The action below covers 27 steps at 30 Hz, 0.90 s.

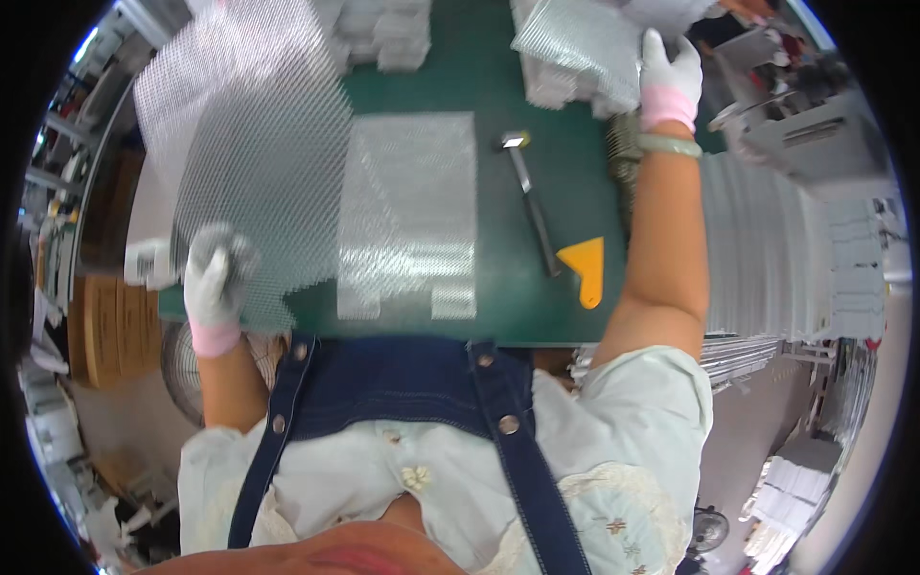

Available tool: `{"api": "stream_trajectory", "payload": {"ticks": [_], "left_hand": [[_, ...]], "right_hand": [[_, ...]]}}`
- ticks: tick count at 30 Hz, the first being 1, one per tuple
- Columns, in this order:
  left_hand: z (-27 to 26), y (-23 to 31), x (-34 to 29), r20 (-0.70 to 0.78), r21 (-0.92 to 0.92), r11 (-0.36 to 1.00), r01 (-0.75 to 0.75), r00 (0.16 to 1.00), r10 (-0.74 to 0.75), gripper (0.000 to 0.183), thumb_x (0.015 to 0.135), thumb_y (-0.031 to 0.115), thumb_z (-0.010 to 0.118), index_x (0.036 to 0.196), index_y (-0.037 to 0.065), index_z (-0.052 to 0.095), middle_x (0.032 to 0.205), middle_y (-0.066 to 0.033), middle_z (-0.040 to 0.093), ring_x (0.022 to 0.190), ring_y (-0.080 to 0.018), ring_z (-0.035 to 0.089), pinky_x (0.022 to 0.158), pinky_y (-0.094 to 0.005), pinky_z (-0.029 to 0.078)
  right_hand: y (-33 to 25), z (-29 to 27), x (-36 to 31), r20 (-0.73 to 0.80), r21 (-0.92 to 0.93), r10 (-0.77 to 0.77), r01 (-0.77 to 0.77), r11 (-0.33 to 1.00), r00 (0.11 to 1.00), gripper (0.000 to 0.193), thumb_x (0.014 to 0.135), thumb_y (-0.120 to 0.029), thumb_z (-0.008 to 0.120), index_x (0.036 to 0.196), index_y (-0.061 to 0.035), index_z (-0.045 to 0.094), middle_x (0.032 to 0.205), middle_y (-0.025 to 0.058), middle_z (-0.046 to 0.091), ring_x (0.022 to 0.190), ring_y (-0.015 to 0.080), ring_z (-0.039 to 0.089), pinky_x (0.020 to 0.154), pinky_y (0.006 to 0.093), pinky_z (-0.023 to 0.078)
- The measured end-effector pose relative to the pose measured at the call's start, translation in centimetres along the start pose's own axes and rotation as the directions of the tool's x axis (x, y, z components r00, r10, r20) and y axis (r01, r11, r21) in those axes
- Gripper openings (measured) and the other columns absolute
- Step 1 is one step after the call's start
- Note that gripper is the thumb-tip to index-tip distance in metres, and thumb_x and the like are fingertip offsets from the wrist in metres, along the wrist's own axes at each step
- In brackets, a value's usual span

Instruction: The person assembles rectangular metal frames by inserting a mesh screen into a frame, securing it with a hammer, and then using a handheld stapler to fasten the edges. The person repeats this process for multiple units, stacking the finished frames on the table.

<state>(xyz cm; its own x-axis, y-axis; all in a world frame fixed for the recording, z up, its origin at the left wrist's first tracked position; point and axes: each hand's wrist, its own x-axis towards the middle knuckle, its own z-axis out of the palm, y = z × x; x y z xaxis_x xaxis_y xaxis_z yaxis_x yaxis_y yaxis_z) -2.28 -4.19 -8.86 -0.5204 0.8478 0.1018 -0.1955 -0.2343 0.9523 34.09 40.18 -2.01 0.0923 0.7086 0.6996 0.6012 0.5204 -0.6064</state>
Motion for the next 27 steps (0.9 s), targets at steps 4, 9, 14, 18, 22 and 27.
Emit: {"api": "stream_trajectory", "payload": {"ticks": [4, 9, 14, 18, 22, 27], "left_hand": [[1.3, -0.3, -1.0, -0.040, 0.080, 0.991, 0.104, 0.994, -0.101, 0.038, 0.094, 0.016, 0.061, 0.125, -0.003, 0.051, 0.106, -0.0114, 0.062, 0.095, -0.0193, 0.062, 0.084, -0.0328, 0.053], [4.7, -3.1, 0.7, 0.014, 0.510, 0.855, 0.093, 0.993, -0.117, 0.058, 0.089, 0.030, 0.072, 0.124, -0.009, 0.051, 0.100, -0.0129, 0.068, 0.086, -0.0174, 0.065, 0.077, -0.0283, 0.054], [6.2, -6.9, -0.4, -0.039, 0.873, 0.488, 0.005, 0.997, 0.060, 0.076, 0.080, 0.043, 0.078, 0.125, -0.011, 0.049, 0.087, -0.0116, 0.066, 0.082, -0.0219, 0.066, 0.074, -0.0339, 0.054], [6.1, -9.8, -0.1, -0.025, 0.932, 0.363, 0.021, 1.000, 0.006, 0.081, 0.080, 0.049, 0.075, 0.130, -0.009, 0.047, 0.093, -0.0187, 0.067, 0.087, -0.0322, 0.067, 0.079, -0.0386, 0.054], [5.8, -11.3, 0.6, -0.013, 0.954, 0.299, 0.034, 0.997, -0.071, 0.078, 0.085, 0.051, 0.069, 0.131, -0.007, 0.046, 0.101, -0.0245, 0.068, 0.095, -0.0362, 0.068, 0.081, -0.0419, 0.054], [6.5, -11.5, 1.3, -0.068, 0.987, 0.123, 0.100, 0.967, -0.247, 0.075, 0.087, 0.051, 0.065, 0.131, -0.007, 0.047, 0.101, -0.0272, 0.067, 0.097, -0.0388, 0.067, 0.082, -0.0440, 0.054]], "right_hand": [[-11.1, -2.7, -16.3, 0.887, 0.379, -0.048, -0.666, 0.643, 0.459, 0.054, 0.094, -0.032, 0.061, 0.131, 0.0065, 0.051, 0.104, 0.0105, 0.067, 0.088, 0.0134, 0.063, 0.079, 0.0278, 0.050], [-13.6, -5.2, -28.1, 0.837, 0.202, 0.103, -0.477, 0.855, 0.538, 0.064, 0.086, -0.032, 0.074, 0.130, 0.0068, 0.049, 0.096, 0.0101, 0.064, 0.080, 0.0153, 0.061, 0.075, 0.0285, 0.050], [-11.9, -5.1, -32.1, 0.723, -0.079, 0.226, -0.247, 0.966, 0.653, 0.073, 0.086, -0.040, 0.072, 0.133, 0.0074, 0.044, 0.083, 0.0148, 0.066, 0.075, 0.0231, 0.066, 0.069, 0.0345, 0.052], [-11.1, -4.8, -32.9, 0.748, -0.254, 0.246, -0.077, 0.964, 0.617, 0.076, 0.089, -0.047, 0.064, 0.137, 0.0064, 0.040, 0.086, 0.0224, 0.068, 0.082, 0.0355, 0.068, 0.075, 0.0416, 0.053], [-10.1, -3.8, -33.7, 0.769, -0.335, 0.285, -0.018, 0.942, 0.572, 0.077, 0.089, -0.049, 0.062, 0.138, 0.0063, 0.039, 0.097, 0.0260, 0.069, 0.093, 0.0402, 0.067, 0.082, 0.0453, 0.052], [-9.6, -3.1, -34.0, 0.798, -0.415, 0.339, 0.046, 0.909, 0.499, 0.080, 0.089, -0.052, 0.060, 0.140, 0.0064, 0.038, 0.105, 0.0284, 0.067, 0.099, 0.0415, 0.065, 0.086, 0.0461, 0.051]]}}
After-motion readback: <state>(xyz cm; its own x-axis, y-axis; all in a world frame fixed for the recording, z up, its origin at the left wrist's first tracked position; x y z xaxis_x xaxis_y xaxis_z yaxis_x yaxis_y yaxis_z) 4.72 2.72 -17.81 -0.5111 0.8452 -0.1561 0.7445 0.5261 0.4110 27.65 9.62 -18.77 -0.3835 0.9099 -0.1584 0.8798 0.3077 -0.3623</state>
